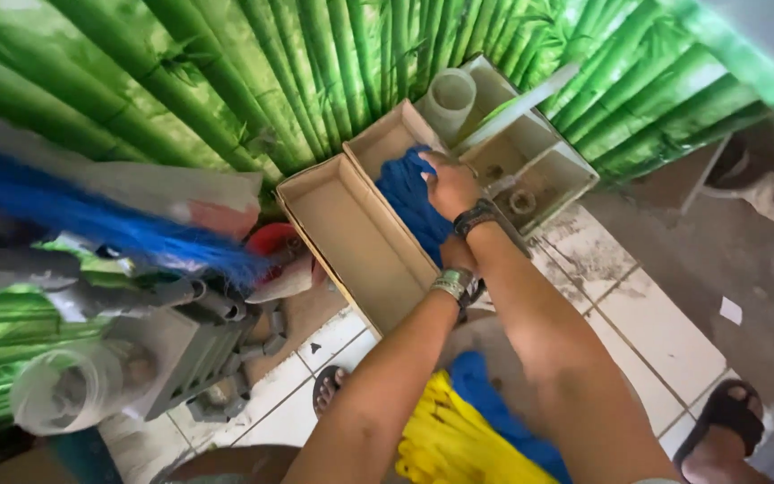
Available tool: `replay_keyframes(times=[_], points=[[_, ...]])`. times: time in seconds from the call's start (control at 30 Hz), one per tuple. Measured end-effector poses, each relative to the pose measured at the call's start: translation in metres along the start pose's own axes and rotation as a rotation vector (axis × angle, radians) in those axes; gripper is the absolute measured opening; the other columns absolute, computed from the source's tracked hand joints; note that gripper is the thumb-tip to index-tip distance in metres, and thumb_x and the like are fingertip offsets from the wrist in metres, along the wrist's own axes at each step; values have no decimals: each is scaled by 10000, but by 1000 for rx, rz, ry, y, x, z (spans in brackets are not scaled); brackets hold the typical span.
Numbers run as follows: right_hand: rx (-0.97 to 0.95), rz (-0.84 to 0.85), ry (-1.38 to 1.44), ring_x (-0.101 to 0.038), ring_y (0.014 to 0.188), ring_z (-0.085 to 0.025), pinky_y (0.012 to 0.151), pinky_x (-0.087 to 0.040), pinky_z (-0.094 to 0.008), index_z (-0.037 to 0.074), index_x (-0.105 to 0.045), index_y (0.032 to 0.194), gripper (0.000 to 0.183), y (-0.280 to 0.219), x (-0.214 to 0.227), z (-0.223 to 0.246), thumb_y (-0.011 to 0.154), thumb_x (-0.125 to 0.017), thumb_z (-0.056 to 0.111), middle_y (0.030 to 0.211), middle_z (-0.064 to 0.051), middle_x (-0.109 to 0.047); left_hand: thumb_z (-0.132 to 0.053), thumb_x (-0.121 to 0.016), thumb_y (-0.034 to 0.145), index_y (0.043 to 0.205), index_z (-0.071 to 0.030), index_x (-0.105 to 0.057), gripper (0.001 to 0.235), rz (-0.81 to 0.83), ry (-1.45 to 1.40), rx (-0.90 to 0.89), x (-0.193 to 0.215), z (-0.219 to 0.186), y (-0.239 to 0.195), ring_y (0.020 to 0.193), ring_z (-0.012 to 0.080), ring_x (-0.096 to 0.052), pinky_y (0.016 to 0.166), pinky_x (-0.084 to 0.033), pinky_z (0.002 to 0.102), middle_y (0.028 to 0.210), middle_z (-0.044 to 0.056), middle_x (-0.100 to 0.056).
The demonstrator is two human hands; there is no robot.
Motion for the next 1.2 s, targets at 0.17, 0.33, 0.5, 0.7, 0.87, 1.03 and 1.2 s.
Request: replay_keyframes(times=[0.17, 0.33, 0.5, 0.7, 0.87, 1.03, 1.2], points=[[-69, -66, 62, -724, 1031, -378, 872, -618, -506, 255, -611, 1397, 395, -28, 28, 7, 1002, -611, 246, 1148, -122, -736, -36, -594, 891, 801, -49, -773, 201, -169, 127, 21, 1, -14, -35, 754, 325, -771, 547, -621, 403, 743, 160, -736], [-166, -8, 70, -718, 1080, -358, 996, -574, -494, 354, -608, 1386, 401, -77, 87, 49, 985, -609, 331, 1144, -103, -757, -143, -741, 855, 836, -50, -773, 100, -29, 149, -108, 35, 8, -74, 859, 342, -775, 663, -625, 464, 792, 142, -744], [-95, -65, 308, -720, 1096, -305, 929, -610, -438, 171, -657, 1321, 375, -134, 156, 97, 950, -607, 164, 1243, -132, -731, -263, -574, 862, 861, -150, -772, 229, 202, 48, -550, 84, 9, -127, 910, 376, -754, 759, -611, 552, 843, 102, -767], [-104, 91, 358, -702, 1103, -366, 901, -622, -480, 188, -644, 1383, 397, -233, 188, 113, 986, -633, 212, 1273, -148, -717, -406, -504, 963, 1202, -150, -722, 413, 232, 472, -714, 97, 60, -186, 1029, 411, -746, 1033, -500, 623, 967, 152, -784], [-114, 178, 318, -706, 1078, -377, 911, -614, -509, 205, -643, 1383, 412, -312, 182, 98, 973, -634, 243, 1246, -112, -736, -345, -574, 968, 1252, -26, -687, 442, 344, 488, -649, 148, 60, -261, 1136, 459, -687, 1101, -420, 616, 1065, 268, -750], [-225, 241, 321, -688, 1142, -355, 959, -590, -500, 227, -628, 1435, 446, -359, 182, 90, 991, -618, 266, 1290, -83, -720, -424, -598, 955, 1440, -200, -575, 535, 305, 644, -700, 123, 91, -250, 1435, 452, -433, 1141, -405, 605, 1509, 161, -521], [-268, 365, 195, -649, 1237, -324, 1063, -518, -497, 242, -624, 1420, 488, -391, 191, 85, 940, -625, 329, 1301, -22, -729, -365, -574, 987, 1433, -160, -583, 491, 324, 699, -773, 143, 81, -282, 1468, 440, -355, 1169, -359, 589, 1558, 163, -429]])
Point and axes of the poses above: each hand's wrist, its own y-axis towards the middle knuckle, its own x-axis out of the back of the hand, z = x × y, the point moved 3 cm from there along y, towards the middle knuckle
